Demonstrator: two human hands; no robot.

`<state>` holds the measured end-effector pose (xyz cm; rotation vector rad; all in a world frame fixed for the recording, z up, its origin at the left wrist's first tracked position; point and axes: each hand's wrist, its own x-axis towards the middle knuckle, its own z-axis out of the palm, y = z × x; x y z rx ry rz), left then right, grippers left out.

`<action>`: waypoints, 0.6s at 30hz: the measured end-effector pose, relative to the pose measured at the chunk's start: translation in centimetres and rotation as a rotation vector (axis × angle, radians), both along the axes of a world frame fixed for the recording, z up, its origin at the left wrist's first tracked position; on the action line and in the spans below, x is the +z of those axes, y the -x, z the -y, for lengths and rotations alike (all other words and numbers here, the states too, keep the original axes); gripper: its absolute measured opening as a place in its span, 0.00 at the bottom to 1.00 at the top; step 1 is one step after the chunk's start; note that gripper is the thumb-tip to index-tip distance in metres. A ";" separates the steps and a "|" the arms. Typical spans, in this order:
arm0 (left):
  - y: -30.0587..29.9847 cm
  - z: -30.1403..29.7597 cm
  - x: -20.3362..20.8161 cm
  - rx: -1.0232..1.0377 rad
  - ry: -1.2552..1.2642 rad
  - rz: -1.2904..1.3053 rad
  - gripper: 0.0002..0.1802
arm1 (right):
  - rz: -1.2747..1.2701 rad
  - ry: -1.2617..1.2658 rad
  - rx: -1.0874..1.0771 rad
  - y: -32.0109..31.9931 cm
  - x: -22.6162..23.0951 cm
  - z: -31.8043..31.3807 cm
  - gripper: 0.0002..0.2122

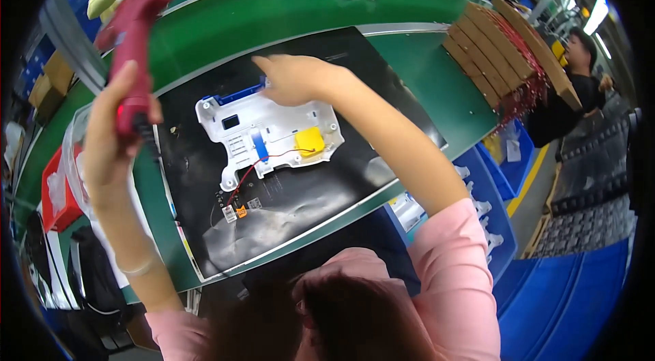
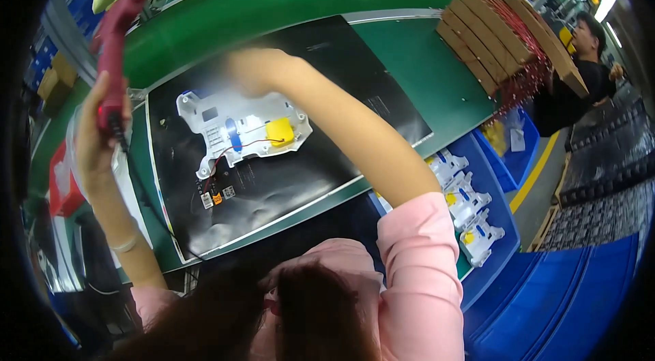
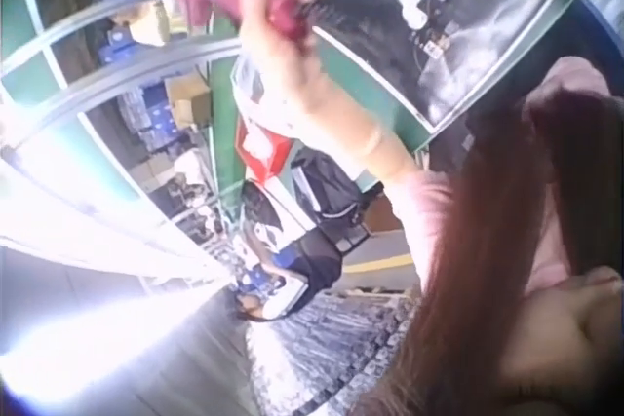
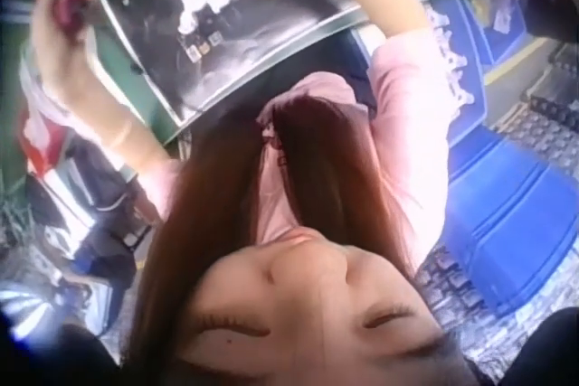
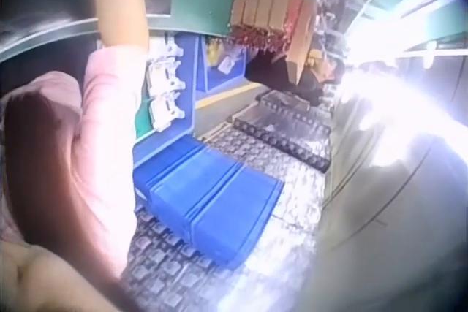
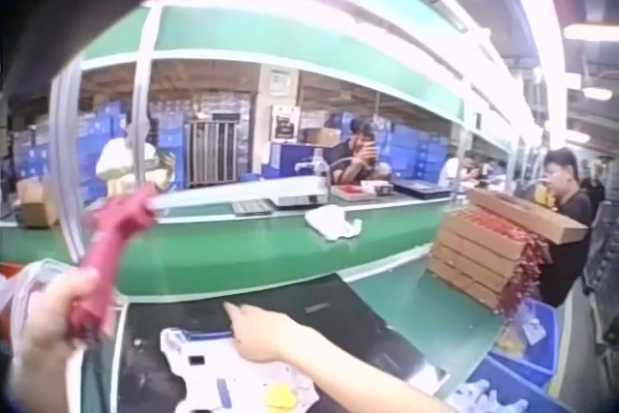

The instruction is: The person assembles electronic components by applying hot glue from a glue gun to an electronic housing.

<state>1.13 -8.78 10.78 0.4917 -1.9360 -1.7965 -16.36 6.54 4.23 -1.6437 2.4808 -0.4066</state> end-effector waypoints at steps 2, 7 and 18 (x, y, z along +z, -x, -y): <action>-0.1 1.9 0.3 0.077 -0.058 -0.088 0.23 | -0.186 -0.143 -0.163 0.8 -1.7 -1.0 0.21; -2.9 9.4 0.4 0.051 -0.092 -0.287 0.20 | -0.342 -0.236 -0.223 -0.7 0.4 -5.9 0.12; -1.1 3.7 -1.2 0.300 -0.026 -0.364 0.20 | 0.269 -0.106 -1.014 -10.3 0.7 -35.3 0.13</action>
